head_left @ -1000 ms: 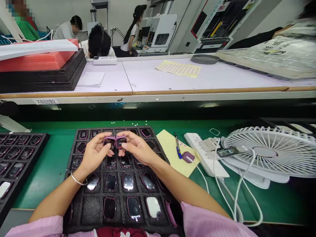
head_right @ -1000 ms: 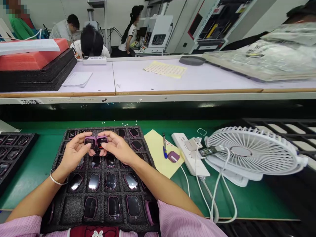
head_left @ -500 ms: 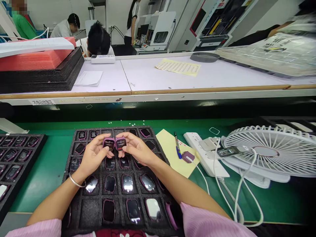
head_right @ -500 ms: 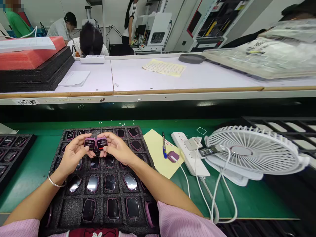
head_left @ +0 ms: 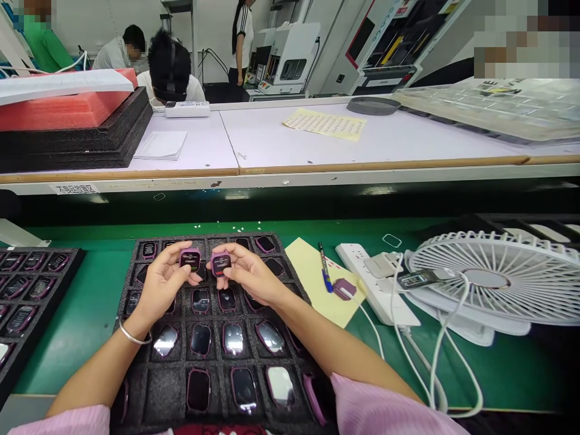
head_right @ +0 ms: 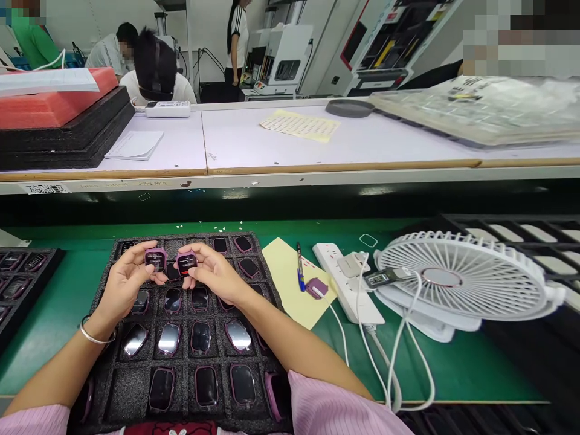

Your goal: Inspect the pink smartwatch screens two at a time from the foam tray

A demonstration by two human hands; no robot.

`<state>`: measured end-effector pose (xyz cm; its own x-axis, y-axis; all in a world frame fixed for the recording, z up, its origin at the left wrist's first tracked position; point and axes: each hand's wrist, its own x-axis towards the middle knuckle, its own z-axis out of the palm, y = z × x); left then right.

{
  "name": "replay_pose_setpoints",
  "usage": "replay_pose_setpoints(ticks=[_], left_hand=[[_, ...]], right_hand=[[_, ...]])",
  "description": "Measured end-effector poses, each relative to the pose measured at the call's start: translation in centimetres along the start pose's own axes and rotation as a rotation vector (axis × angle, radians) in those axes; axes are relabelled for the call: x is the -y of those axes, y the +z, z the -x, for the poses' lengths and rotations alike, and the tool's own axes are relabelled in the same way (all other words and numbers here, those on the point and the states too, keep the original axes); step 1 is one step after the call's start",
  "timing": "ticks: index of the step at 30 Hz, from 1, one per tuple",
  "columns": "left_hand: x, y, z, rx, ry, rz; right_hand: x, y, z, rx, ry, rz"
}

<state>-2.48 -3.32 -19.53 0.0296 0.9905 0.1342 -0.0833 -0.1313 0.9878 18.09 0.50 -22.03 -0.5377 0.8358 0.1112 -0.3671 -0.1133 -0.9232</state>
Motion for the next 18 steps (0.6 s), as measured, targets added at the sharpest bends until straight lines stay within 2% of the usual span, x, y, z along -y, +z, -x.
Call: replay_pose_setpoints(ticks=[4,11,14,18], left_hand=[[0.2,0.3,-0.2,-0.009,-0.079,0.04],[0.6,0.6,-0.6,-0.074,-0.215,0.12],[1.0,0.5,-0.7,-0.084,-0.232,0.132],[1.5,0.6,-0.7,-0.039,-0.222,0.102]], right_hand=[[-0.2,0.0,-0.1,-0.037,0.03,-0.026],[-0.9,-0.7,-0.7,-0.202,0.12,-0.191],[-1.2,-0.9,-0.8,-0.215,0.144,-0.203],[-1.4,-0.7,-0.7,-0.208,0.145,-0.17]])
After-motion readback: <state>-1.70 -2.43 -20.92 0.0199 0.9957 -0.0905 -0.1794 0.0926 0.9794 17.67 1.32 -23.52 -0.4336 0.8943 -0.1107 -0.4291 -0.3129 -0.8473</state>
